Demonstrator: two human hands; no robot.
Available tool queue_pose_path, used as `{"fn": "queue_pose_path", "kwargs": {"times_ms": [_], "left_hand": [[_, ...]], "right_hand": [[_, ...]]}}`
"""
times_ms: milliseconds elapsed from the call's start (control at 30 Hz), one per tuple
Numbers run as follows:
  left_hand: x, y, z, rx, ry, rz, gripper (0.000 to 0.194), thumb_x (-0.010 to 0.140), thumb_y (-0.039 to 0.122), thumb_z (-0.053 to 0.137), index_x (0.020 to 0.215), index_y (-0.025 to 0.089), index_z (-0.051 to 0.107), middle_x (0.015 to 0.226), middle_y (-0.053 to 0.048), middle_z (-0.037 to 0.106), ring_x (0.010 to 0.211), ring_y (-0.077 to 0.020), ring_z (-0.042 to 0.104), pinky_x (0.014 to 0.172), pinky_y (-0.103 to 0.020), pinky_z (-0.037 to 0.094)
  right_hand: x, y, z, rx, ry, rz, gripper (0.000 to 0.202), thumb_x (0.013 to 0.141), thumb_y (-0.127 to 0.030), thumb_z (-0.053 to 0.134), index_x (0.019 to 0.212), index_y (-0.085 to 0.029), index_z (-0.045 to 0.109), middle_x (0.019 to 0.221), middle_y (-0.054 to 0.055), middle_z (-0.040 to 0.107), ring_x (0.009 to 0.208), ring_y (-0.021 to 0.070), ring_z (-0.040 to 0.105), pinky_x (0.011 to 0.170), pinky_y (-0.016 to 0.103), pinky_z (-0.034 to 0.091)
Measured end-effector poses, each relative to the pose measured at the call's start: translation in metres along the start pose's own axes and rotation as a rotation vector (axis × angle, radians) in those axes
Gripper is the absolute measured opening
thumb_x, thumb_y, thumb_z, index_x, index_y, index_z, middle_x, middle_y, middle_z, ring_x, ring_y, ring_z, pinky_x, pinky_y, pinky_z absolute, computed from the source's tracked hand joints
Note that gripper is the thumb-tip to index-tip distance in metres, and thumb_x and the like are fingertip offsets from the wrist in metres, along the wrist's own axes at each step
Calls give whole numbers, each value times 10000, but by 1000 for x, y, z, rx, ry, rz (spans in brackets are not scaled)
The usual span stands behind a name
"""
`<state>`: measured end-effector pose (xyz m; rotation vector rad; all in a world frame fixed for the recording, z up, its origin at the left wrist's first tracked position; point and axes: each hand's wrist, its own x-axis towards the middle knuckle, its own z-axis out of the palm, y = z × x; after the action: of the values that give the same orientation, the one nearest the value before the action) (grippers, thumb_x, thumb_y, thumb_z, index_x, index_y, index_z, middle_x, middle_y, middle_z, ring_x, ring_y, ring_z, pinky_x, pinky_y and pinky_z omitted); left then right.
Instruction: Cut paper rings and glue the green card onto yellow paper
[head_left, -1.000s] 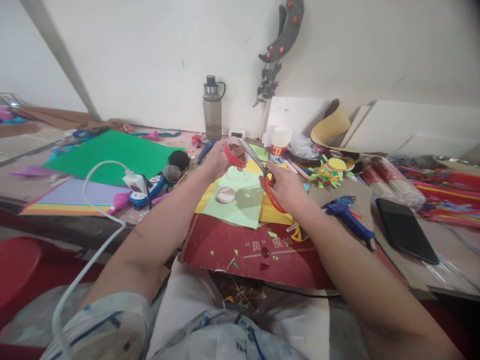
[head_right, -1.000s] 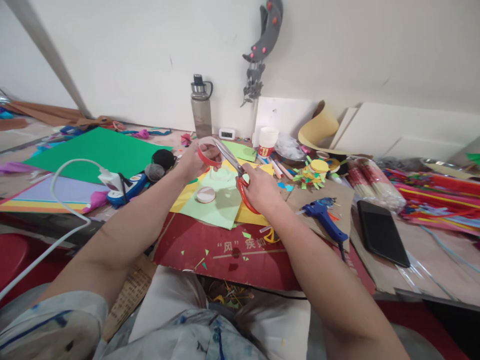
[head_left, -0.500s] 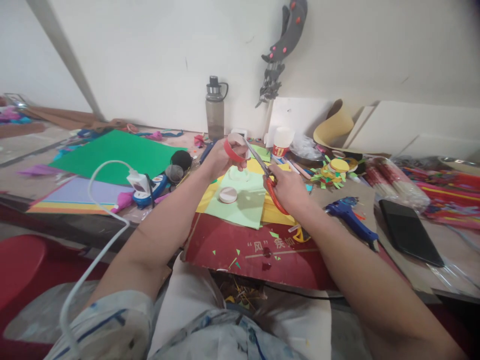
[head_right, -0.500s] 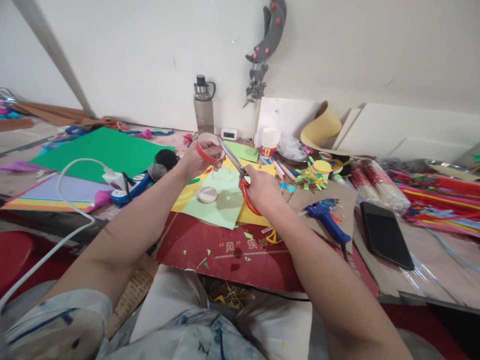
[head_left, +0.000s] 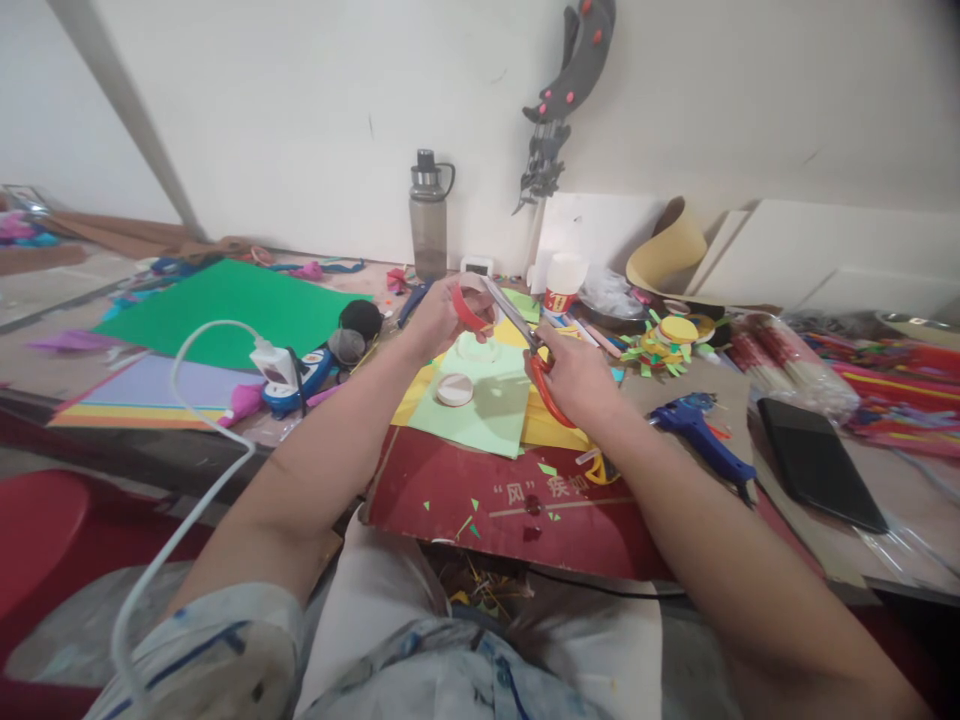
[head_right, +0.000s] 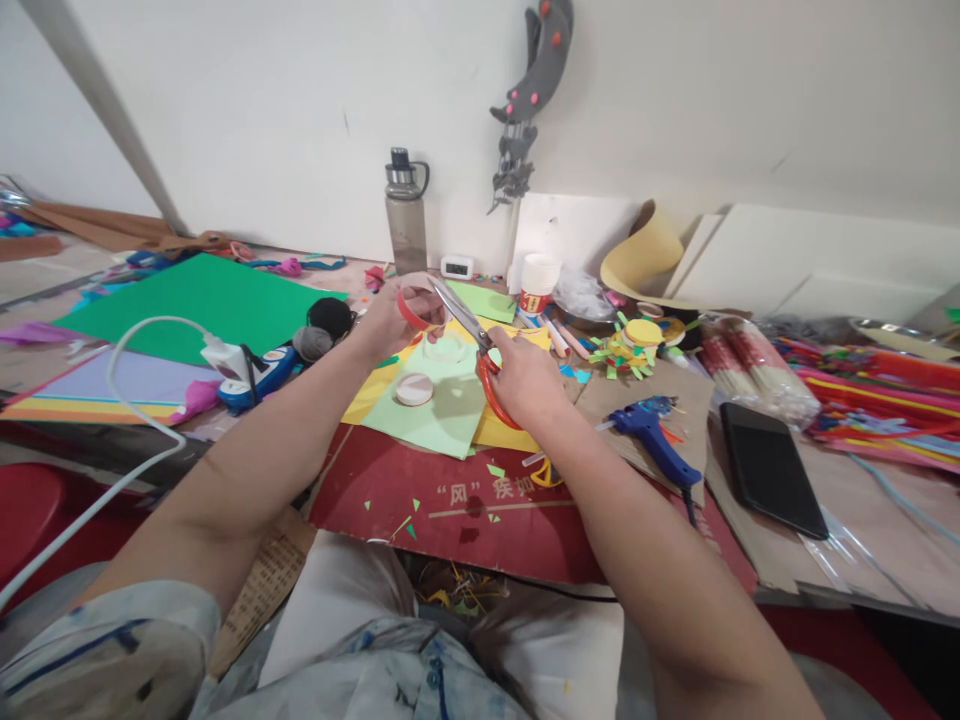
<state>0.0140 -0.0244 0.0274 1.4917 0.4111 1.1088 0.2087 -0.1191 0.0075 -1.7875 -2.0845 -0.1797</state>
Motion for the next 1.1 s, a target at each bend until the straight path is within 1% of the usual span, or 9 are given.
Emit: {"fn": "queue_pose_path", "kwargs": {"times_ms": [100, 200, 333, 500, 567, 667, 800, 1000, 1100], "left_hand": [[-1, 2, -1, 18, 11, -17, 339, 773, 410, 845, 781, 153, 623, 653, -6, 667, 485, -120, 628, 453, -230, 480], [0, 3, -3, 2, -14, 2, 302, 771, 368, 838, 769, 153, 625, 643, -5, 662, 480, -126, 631, 444, -232, 474], [1, 4, -4, -3, -32, -2, 331, 762, 373, 858, 759, 148, 615, 654, -9, 660, 496, -132, 649, 441, -237, 473], [4, 6, -4, 10, 143, 10, 386, 808, 451, 841, 799, 157, 590, 648, 12, 647, 519, -100, 634, 483, -211, 482], [4, 5, -5, 23, 168, 18, 392, 801, 456, 846, 808, 159, 590, 631, 23, 634, 521, -94, 621, 492, -206, 480], [3, 3, -6, 39, 132, 14, 421, 770, 484, 860, 790, 159, 592, 620, 25, 628, 519, -95, 616, 496, -210, 479], [1, 0, -3, 31, 11, -3, 461, 729, 520, 876, 763, 152, 600, 656, 1, 656, 507, -112, 631, 479, -233, 483], [1, 0, -4, 33, 18, -32, 472, 739, 537, 869, 771, 163, 583, 670, 7, 661, 499, -102, 623, 482, -227, 479], [1, 0, -6, 15, -5, -22, 467, 726, 522, 883, 774, 168, 583, 662, 15, 651, 494, -106, 625, 471, -229, 477]], "right_hand": [[0, -2, -2, -24, -17, 18, 366, 997, -313, 452, 1259, -149, 647, 1035, 161, 765, 911, 302, 684, 697, 332, 383], [0, -5, -5, -38, -32, 24, 358, 987, -290, 470, 1256, -147, 657, 1023, 161, 772, 908, 305, 685, 688, 331, 372], [0, -7, -8, -49, -44, 47, 361, 962, -258, 492, 1260, -153, 665, 968, 161, 774, 878, 309, 683, 674, 330, 360], [1, -6, -7, -22, -34, 56, 366, 963, -252, 473, 1255, -164, 675, 938, 158, 769, 874, 314, 680, 663, 330, 351], [0, -5, -6, -9, -24, 38, 348, 965, -272, 479, 1231, -164, 675, 940, 155, 766, 876, 308, 676, 662, 327, 354], [0, -2, -4, 6, -7, 3, 345, 973, -319, 482, 1227, -166, 658, 972, 149, 764, 877, 292, 668, 674, 321, 367], [-1, 0, 0, -9, 3, -1, 348, 989, -347, 460, 1225, -173, 647, 1005, 144, 758, 885, 282, 663, 697, 319, 384], [0, -2, -1, -36, -24, 32, 359, 989, -315, 452, 1256, -168, 641, 1016, 150, 765, 874, 280, 669, 694, 317, 388], [0, -4, -2, -32, -35, 32, 352, 986, -292, 453, 1247, -162, 650, 999, 150, 768, 875, 279, 676, 695, 315, 392]]}}
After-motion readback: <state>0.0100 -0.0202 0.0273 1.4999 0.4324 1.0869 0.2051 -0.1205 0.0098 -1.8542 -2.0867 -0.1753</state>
